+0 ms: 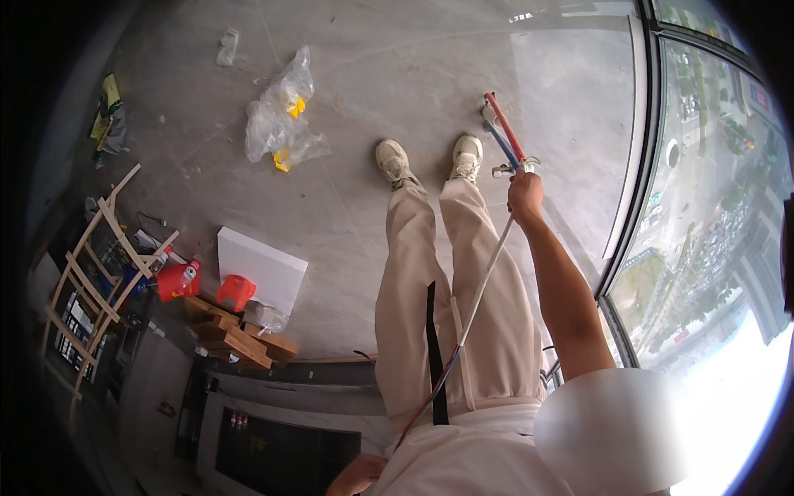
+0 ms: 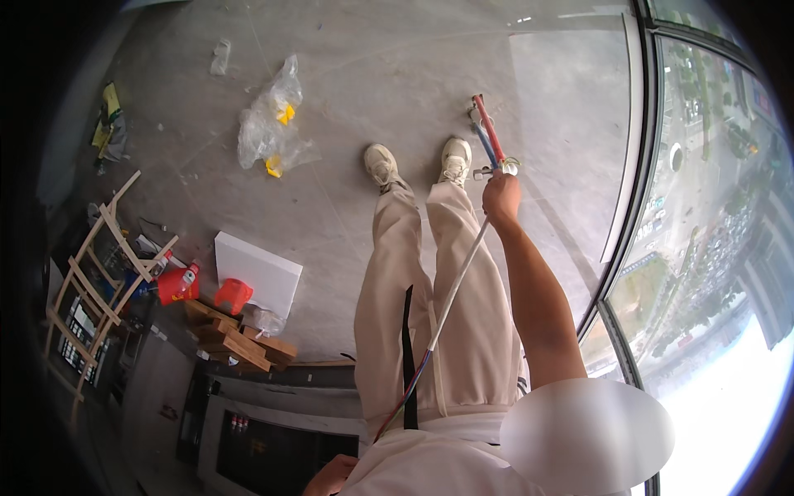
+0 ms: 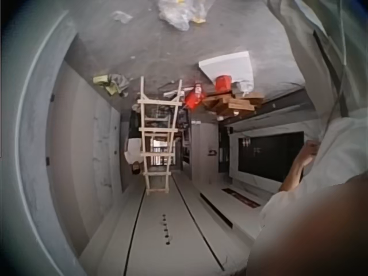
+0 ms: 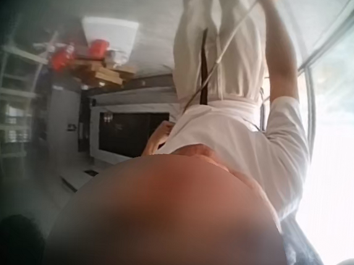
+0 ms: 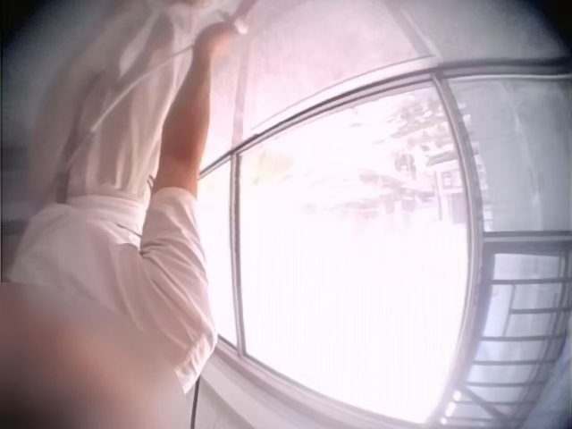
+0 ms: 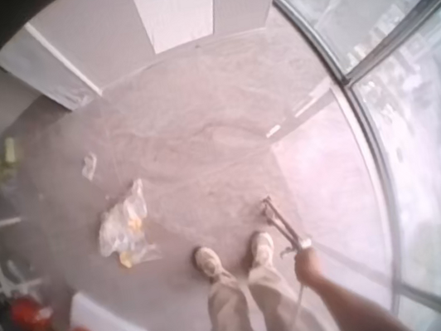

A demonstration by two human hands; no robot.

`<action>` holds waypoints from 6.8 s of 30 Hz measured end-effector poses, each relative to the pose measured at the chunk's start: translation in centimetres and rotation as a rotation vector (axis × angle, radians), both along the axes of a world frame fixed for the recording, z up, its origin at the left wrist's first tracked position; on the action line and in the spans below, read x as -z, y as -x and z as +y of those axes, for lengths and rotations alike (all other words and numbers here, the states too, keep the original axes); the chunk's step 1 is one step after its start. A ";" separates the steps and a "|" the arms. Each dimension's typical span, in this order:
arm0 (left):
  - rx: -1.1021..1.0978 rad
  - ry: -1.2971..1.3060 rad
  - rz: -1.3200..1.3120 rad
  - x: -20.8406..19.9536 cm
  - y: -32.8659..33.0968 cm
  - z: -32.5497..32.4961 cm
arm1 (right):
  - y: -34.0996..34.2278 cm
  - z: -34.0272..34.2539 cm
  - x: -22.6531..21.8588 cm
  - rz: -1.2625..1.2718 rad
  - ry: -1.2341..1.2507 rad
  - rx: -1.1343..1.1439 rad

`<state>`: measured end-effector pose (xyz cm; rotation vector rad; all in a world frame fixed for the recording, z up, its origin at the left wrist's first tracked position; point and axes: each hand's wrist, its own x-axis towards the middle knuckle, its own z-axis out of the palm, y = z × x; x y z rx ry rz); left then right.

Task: The person pulls a bundle of multicolored wires through a white conduit pipe, then uses a red crimping tool to secure the wires. The person works in a high-rise room with large windows, handling the conduit and wires by hand.

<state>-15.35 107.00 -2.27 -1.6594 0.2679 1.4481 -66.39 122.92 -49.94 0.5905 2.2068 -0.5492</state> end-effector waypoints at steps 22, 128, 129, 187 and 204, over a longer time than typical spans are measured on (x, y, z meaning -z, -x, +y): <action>-0.238 -0.126 -0.105 2.3 -4.3 -0.5 | -1.1 -0.6 0.9 -0.154 0.418 0.736; 0.643 1.029 0.982 48.4 53.6 -16.4 | 0.8 2.1 1.1 -0.337 0.803 0.772; 0.757 1.064 1.040 47.6 55.1 -14.5 | 0.7 2.2 1.3 -0.318 0.789 0.751; 0.515 0.492 0.805 51.5 46.5 1.8 | -4.2 2.4 -3.5 -0.123 0.596 0.889; 1.006 1.043 1.186 49.3 47.1 4.2 | -1.7 4.5 -5.4 -0.252 0.774 1.176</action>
